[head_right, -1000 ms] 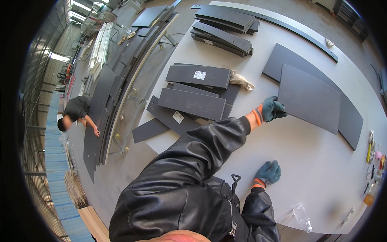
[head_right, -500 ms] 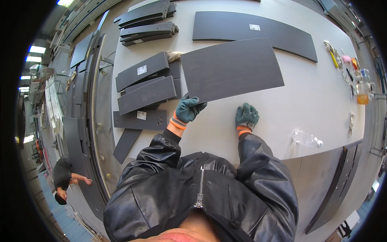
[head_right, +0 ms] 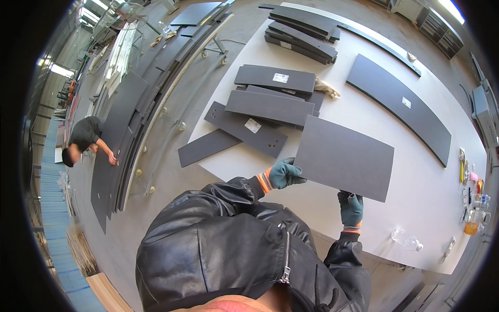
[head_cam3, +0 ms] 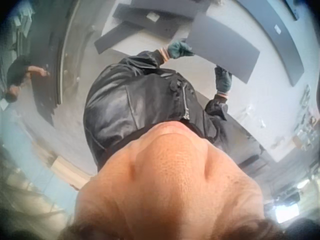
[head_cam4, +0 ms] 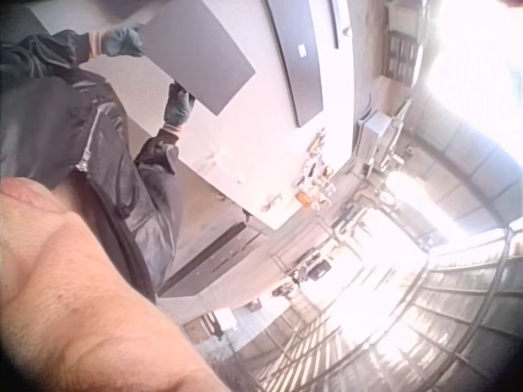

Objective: The person handles dark rectangular panels on a white workbench, applies yellow tape to one panel, uses a utility knife to cut a rectangular section, and wipes the panel with a cloth. The person also pours liquid from a bottle onto the cloth and continues wiping.

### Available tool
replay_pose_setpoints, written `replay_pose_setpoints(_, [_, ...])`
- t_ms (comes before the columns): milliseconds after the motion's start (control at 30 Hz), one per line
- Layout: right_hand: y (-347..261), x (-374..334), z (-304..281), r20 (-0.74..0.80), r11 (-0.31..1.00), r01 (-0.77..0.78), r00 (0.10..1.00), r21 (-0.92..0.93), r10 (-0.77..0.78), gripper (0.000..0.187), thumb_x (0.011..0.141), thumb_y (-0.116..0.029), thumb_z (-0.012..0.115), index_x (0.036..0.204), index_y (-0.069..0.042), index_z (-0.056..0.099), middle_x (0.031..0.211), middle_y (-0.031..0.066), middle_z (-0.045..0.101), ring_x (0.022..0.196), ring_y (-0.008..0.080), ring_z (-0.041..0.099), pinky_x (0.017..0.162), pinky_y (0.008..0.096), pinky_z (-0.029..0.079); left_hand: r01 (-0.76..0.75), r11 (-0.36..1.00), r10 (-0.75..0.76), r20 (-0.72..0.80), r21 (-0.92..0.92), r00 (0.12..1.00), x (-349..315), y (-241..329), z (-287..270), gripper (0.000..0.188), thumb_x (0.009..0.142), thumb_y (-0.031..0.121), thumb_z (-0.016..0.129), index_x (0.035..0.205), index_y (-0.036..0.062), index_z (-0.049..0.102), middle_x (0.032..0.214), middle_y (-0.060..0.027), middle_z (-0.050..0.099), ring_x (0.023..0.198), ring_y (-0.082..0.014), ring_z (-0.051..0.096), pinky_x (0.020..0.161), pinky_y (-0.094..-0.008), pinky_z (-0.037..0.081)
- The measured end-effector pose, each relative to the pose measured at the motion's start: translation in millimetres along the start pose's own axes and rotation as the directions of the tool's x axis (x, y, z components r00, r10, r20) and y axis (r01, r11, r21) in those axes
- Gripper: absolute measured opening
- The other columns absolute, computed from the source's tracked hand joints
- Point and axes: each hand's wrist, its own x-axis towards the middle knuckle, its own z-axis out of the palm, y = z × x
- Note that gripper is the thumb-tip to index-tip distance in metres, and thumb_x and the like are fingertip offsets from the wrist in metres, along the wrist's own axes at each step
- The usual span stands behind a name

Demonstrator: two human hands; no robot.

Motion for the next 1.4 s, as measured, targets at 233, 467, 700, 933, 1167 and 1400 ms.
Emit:
replay_pose_setpoints(233, [54,21,74,-0.090,0.913,0.001,0.995,0.409,0.039,0.030,0.099,-0.013,0.060,0.127,-0.004,0.063,0.135,0.0129,0.063,0.128,0.0294,0.057,0.115,0.0457,0.044,-0.083,0.996,0.084,0.056,-0.021,0.995,-55,36,-46,0.036,0.090,-0.007,0.060,0.125,0.0027,0.060,0.107,-0.0094,0.069,0.097,-0.0250,0.071,0.091,-0.0463,0.061])
replay_pose_setpoints(467, [144,91,138,-0.052,0.917,-0.129,0.986,0.377,0.159,0.020,0.096,-0.010,0.065,0.116,-0.005,0.068,0.118,0.0113,0.071,0.110,0.0283,0.067,0.103,0.0447,0.053,-0.199,0.975,0.207,-0.089,0.095,0.974,-109,109,-127,0.026,0.093,0.004,0.061,0.119,0.0039,0.062,0.107,-0.0072,0.070,0.095,-0.0240,0.071,0.085,-0.0429,0.062])
replay_pose_setpoints(700, [195,162,192,-0.112,0.919,-0.167,0.969,0.357,0.220,0.014,0.091,-0.008,0.071,0.105,-0.007,0.071,0.108,0.0098,0.073,0.103,0.0297,0.069,0.098,0.0474,0.056,-0.308,0.943,0.329,-0.235,0.123,0.914,-106,176,-174,0.022,0.095,0.010,0.061,0.117,0.0069,0.064,0.108,-0.0075,0.070,0.091,-0.0236,0.069,0.077,-0.0402,0.061])
replay_pose_setpoints(933, [191,225,210,-0.043,0.940,-0.207,0.973,0.272,0.226,0.016,0.090,-0.011,0.076,0.105,-0.011,0.071,0.105,0.0068,0.074,0.100,0.0271,0.071,0.091,0.0443,0.061,-0.477,0.868,0.491,-0.375,0.138,0.786,-48,213,-203,0.016,0.094,0.013,0.066,0.109,0.0084,0.066,0.106,-0.0083,0.071,0.096,-0.0248,0.068,0.077,-0.0441,0.060])
replay_pose_setpoints(1167, [194,232,213,-0.167,0.918,-0.396,0.905,-0.003,0.390,0.022,0.093,-0.032,0.074,0.107,-0.015,0.072,0.101,0.0044,0.076,0.090,0.0250,0.072,0.072,0.0366,0.062,-0.578,0.808,0.530,-0.567,0.112,0.631,-36,208,-226,0.016,0.094,0.007,0.064,0.110,0.0061,0.064,0.106,-0.0095,0.068,0.098,-0.0258,0.067,0.081,-0.0433,0.061])
replay_pose_setpoints(1400, [186,216,228,-0.216,0.817,-0.547,0.833,-0.184,0.510,0.039,0.091,-0.045,0.075,0.110,-0.012,0.069,0.106,0.0053,0.072,0.092,0.0221,0.069,0.075,0.0328,0.059,-0.573,0.819,0.515,-0.428,-0.008,0.743,-128,213,-282,0.021,0.098,0.019,0.063,0.115,0.0086,0.060,0.104,-0.0085,0.070,0.077,-0.0260,0.069,0.065,-0.0395,0.058])
